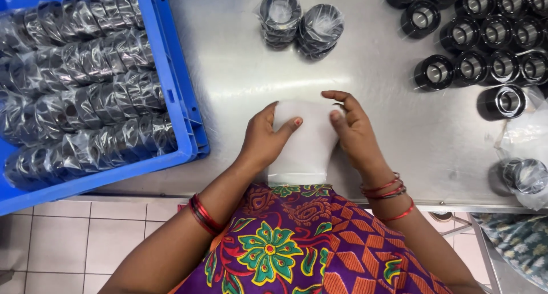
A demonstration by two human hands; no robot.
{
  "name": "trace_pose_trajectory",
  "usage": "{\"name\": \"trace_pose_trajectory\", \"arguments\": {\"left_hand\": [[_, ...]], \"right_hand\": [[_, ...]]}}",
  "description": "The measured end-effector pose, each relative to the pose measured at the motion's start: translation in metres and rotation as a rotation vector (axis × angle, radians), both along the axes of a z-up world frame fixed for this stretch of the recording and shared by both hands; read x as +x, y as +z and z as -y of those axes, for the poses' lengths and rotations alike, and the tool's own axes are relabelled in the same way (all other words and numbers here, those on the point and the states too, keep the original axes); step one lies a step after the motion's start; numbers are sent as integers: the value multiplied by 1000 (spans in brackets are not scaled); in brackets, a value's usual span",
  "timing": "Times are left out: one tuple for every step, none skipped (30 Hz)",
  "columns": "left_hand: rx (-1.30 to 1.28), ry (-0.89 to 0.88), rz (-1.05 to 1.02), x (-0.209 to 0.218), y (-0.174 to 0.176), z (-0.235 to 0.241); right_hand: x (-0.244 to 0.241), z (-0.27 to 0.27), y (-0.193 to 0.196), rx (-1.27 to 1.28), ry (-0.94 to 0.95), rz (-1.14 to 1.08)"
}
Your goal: Wrapping black circular metal components in plastic bags and arranging them in a blue plastic crate.
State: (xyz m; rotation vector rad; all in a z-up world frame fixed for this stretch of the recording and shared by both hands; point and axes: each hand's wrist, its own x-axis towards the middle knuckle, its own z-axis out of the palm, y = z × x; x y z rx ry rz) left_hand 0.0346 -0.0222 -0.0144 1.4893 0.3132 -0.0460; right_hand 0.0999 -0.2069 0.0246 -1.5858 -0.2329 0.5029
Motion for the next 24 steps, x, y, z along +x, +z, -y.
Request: {"name": "trace_pose_trajectory", "arguments": {"left_hand": [[0,-3,3,6,3,1],[46,-4,3,13,5,2],[94,-3,4,20,8,3],[95,-6,9,27,1,7],[140,48,12,35,-7,11],[184,101,15,43,-14,14],[188,102,20,54,-23,18],[296,150,-33,64,-33,22],[404,198,-85,75,-42,25],[408,199,-79,80,-27,25],[300,223,-178,85,-13,27],[190,242,-275,90,0,29],[193,237,-276,95,-21,39],[-4,272,-136,100,-42,50],[-207,308,10,109,-63,62],[-209,307,16,110,-52,52],[-351,291,2,113,-42,44],[-491,273,-13,116,-32,35],[-488,275,-16,118,-34,38],[-554,277,-24,120,-35,41],[-621,278,-39,119,-37,45],[-617,280,-49,111,-41,45],[-596,273,-42,116,-42,50],[-575,266,-34,121,-43,54]], "right_hand": [[1,-3,-8,0,-3,3],[3,-5,-17,-17,-47,8],[6,-8,-25,-33,-90,13],[11,-8,-33,-31,-93,17],[17,-9,-41,-74,-152,111],[23,-11,-49,-117,-212,205],[24,-14,-45,-112,-212,209],[25,-17,-40,-247,-229,376],[27,-20,-35,-383,-246,544],[31,-21,-40,-378,-248,549],[35,-21,-44,-448,-216,723],[39,-20,-49,-518,-181,897],[42,-23,-48,-518,-186,894],[45,-25,-48,-511,-163,890],[51,-25,-46,-506,-136,895],[47,-29,-35,-508,-138,901],[46,-32,-25,-504,-106,883],[44,-35,-15,-499,-75,865],[52,-33,-13,-496,-74,861],[59,-31,-11,-511,-39,823],[64,-29,-9,-526,-5,778],[58,-27,-21,-525,-5,767],[64,-22,-30,-533,-25,794],[70,-17,-39,-542,-46,821]]}}
